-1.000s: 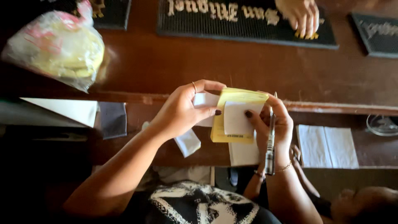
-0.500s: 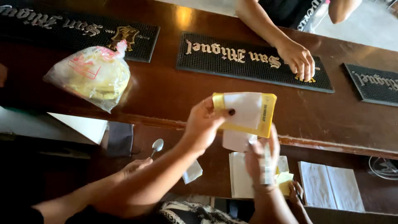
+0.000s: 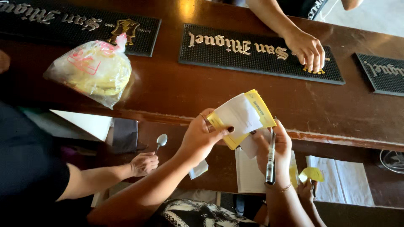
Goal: The person sorts and organizes paper order slips on a counter while using a pen to write on them.
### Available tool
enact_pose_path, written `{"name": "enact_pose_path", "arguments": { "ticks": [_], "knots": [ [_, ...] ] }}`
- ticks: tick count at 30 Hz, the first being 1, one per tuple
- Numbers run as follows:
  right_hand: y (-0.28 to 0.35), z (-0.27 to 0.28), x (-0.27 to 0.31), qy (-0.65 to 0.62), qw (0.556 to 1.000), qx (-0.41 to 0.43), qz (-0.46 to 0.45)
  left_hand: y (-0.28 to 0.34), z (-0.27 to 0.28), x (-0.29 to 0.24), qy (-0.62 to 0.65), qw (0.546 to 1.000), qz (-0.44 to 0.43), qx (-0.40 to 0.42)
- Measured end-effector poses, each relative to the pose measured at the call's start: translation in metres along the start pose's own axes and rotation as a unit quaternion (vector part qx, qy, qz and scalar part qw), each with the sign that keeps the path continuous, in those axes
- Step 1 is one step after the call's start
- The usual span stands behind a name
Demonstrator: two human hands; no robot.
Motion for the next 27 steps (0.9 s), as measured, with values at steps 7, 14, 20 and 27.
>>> {"name": "enact_pose_path", "arguments": {
  "ticks": [7, 14, 20, 27],
  "knots": [
    [-0.002, -0.007, 0.002, 0.010, 0.997, 0.034, -0.070, 0.009, 0.014, 0.004, 0.073, 0.996, -0.032, -0.045],
    [-0.006, 0.025, 0.015, 0.227, 0.971, -0.038, -0.058, 0.009, 0.031, 0.016, 0.058, 0.995, -0.041, -0.073],
    [-0.023, 0.052, 0.048, 0.367, 0.904, -0.150, 0.157, 0.012, 0.040, 0.020, 0.041, 0.992, -0.050, -0.113],
    [-0.039, -0.024, 0.031, 0.603, 0.733, 0.064, 0.308, 0.019, 0.039, 0.013, 0.280, 0.952, -0.068, -0.105]
  ]
}}
Point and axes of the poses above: each hand's wrist, its own y-axis away from the middle knuckle, its own z-axis out of the back of the hand, x = y × z, the point moved 7 cm from there along -y, towards the middle knuckle, and after that the axes turned 11 degrees about x, right-handed, at the moved point
